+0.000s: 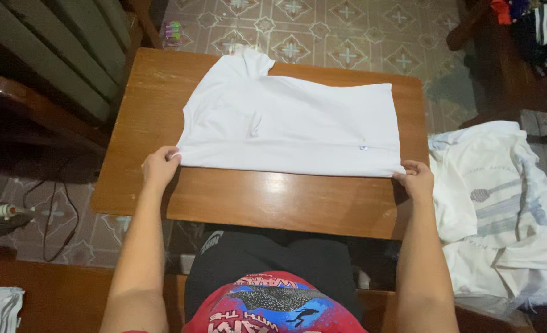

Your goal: The person folds white t-shirts by hand on a wooden table, smoothing each one out and then folding them into rectangular bundles before placing them aside on a wooden chair.

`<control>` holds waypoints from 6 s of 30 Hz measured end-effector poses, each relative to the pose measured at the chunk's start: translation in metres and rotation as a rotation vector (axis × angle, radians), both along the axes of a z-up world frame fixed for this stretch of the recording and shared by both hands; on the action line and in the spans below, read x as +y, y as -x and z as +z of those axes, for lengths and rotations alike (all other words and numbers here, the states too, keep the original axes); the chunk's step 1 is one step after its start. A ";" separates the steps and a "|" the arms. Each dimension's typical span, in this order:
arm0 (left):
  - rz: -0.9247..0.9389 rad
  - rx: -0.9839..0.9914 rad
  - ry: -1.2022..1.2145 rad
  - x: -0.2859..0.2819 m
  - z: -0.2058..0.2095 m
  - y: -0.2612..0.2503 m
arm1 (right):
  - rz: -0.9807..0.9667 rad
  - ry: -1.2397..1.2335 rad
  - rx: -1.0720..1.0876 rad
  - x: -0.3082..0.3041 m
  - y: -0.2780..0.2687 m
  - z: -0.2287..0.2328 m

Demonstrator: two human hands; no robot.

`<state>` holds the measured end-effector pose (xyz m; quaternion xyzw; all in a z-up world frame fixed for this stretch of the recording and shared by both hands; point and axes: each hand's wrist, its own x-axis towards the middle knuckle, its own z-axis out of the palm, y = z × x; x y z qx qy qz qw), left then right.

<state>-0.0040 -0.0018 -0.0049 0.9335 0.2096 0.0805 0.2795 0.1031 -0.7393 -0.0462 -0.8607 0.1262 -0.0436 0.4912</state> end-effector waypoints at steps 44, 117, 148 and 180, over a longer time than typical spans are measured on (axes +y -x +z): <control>-0.410 -0.537 -0.004 -0.240 0.031 -0.025 | 0.011 0.959 -0.191 0.124 0.039 0.045; 0.086 -0.307 -0.438 -0.056 0.027 0.057 | 0.655 0.622 -0.345 0.344 0.100 0.043; -0.075 -0.274 -0.138 -0.119 0.052 -0.082 | 0.109 0.614 -0.279 0.122 0.000 0.070; -0.147 0.032 0.194 -0.055 0.012 0.033 | 0.091 0.499 -0.402 0.097 0.095 0.070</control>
